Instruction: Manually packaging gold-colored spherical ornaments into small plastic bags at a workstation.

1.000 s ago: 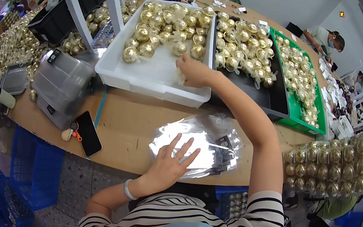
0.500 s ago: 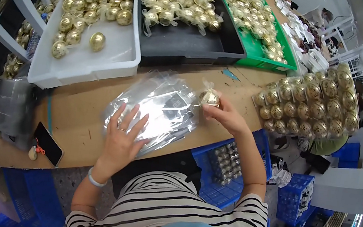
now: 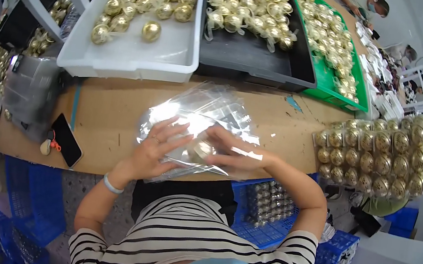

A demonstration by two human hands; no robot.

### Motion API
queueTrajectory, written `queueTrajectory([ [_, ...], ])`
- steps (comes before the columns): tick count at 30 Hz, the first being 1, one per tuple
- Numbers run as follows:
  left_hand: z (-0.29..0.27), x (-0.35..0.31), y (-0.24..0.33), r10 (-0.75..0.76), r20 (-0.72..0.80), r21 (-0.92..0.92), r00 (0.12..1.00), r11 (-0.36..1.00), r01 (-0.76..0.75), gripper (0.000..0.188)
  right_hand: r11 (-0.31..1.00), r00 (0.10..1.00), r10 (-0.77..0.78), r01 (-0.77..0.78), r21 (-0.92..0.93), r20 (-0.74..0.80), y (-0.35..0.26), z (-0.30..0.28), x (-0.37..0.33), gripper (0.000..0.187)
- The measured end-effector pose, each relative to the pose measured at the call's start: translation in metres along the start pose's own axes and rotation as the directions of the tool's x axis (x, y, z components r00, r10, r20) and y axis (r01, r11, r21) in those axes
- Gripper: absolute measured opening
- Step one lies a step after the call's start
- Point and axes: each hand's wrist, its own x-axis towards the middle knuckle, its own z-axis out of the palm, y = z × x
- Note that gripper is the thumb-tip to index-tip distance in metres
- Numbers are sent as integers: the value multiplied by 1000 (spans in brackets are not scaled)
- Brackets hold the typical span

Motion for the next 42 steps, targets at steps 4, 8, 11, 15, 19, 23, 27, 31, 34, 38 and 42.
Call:
queueTrajectory([
  [4,8,1,14,-85,-12,54,996,995,85,77,929,913,-241,117,-352,-330,19,26,49,50],
  [8,10,-1,18,-89,-27,101,996,991,91,81,951,887,-204,79,-299,-414,12,25,50,44],
  [11,10,-2,18,-86,-46,92,995,992,89,82,952,911,-98,-32,-305,-400,3,23,51,46],
  [15,9,-2,20,-121,-48,91,991,988,125,81,903,858,-233,16,-430,-457,7,28,53,41],
  [19,10,2,20,-108,-44,88,993,990,111,83,911,866,-135,-82,-404,-481,15,22,50,43],
  [23,9,-1,22,-144,-60,111,988,982,150,85,942,917,312,-265,-204,249,-24,-66,16,71],
  [27,8,0,23,-129,-36,128,991,983,133,84,597,972,7,-194,-779,-236,-101,-161,14,16],
  [31,7,-1,28,-149,-27,165,988,975,152,85,78,833,-551,6,-997,-38,-124,-131,209,50],
  [34,11,1,25,-128,-7,178,992,976,127,87,-209,973,-217,33,-977,79,-87,-142,320,69],
  [38,14,2,26,-134,-3,160,991,978,132,89,-59,998,-60,-13,-998,-10,-70,-135,349,65],
  [42,6,0,26,-131,-1,138,991,982,129,85,311,881,-472,145,-939,-20,-97,-130,243,57],
])
